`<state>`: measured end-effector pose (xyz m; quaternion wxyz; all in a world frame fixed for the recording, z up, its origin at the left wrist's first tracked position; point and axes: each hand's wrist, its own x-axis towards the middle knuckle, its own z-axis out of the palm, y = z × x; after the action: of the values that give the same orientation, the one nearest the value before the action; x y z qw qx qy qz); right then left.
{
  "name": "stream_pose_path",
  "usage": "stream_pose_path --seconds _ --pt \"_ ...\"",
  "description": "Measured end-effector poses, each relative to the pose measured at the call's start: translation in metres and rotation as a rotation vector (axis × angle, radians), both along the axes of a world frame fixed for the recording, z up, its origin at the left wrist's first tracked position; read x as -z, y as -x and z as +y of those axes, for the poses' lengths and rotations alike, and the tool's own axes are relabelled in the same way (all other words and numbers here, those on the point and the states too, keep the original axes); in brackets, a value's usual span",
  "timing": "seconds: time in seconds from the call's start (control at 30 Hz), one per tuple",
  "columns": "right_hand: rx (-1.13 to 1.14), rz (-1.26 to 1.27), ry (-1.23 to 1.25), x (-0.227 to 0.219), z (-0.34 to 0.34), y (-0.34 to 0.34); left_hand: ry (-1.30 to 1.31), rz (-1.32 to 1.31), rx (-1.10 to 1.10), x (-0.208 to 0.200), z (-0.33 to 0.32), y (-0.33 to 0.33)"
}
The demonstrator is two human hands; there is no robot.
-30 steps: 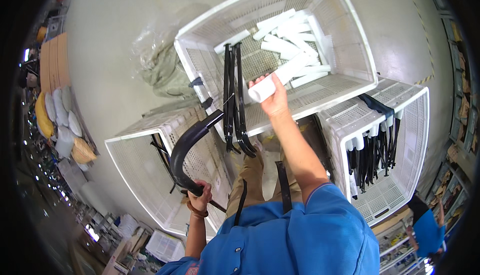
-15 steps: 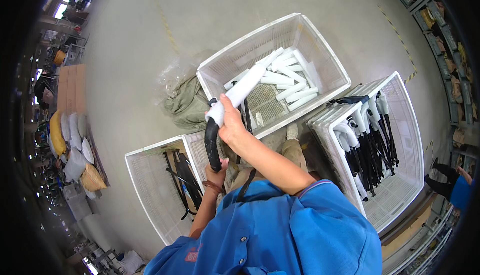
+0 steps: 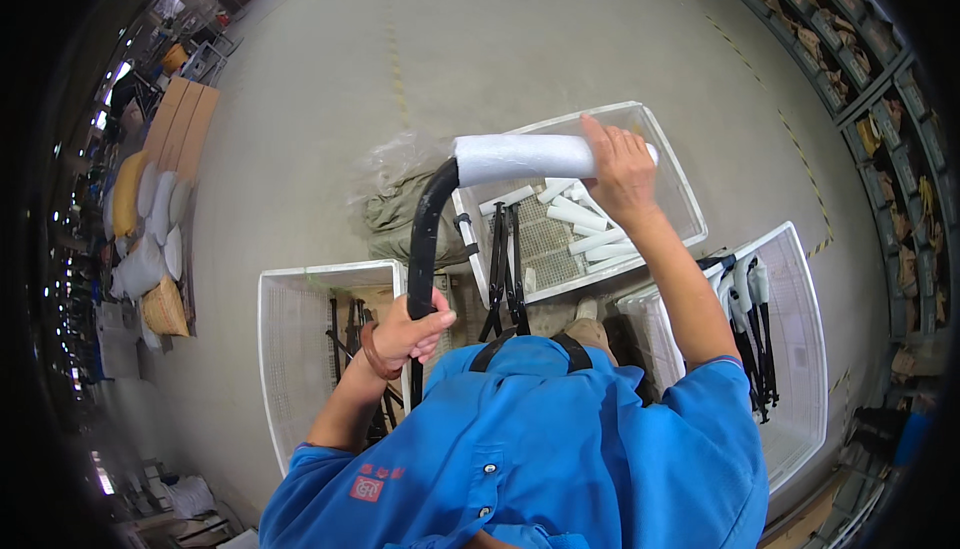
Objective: The person repeatedly picks black curved rods and white plastic caps from white baskets, wipes the rods with a cloth, and inserts the caps into the rod ends. The person places the assembled units into a basket and continues the cycle.
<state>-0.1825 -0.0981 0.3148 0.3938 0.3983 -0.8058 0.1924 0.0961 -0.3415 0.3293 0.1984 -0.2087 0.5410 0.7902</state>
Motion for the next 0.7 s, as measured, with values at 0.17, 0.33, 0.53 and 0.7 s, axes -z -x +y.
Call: stream_pose_path --seconds 0.17,0.33,0.53,0.7 --pt "-0.312 -0.578 -0.122 -0.017 0.005 0.0 0.019 -0.047 -0.022 -0.001 0.022 -0.004" --pt "-0.502 -0.866 -0.433 -0.057 -0.021 0.0 0.107 0.009 0.001 0.01 0.039 -0.004" --pt "-0.637 -0.092 -0.736 -0.068 -0.073 -0.054 0.05 -0.006 -0.009 0.018 0.053 0.002" --pt "-0.591 0.068 -0.757 -0.051 -0.057 -0.094 0.034 -0.026 0.043 0.033 0.048 -0.017"
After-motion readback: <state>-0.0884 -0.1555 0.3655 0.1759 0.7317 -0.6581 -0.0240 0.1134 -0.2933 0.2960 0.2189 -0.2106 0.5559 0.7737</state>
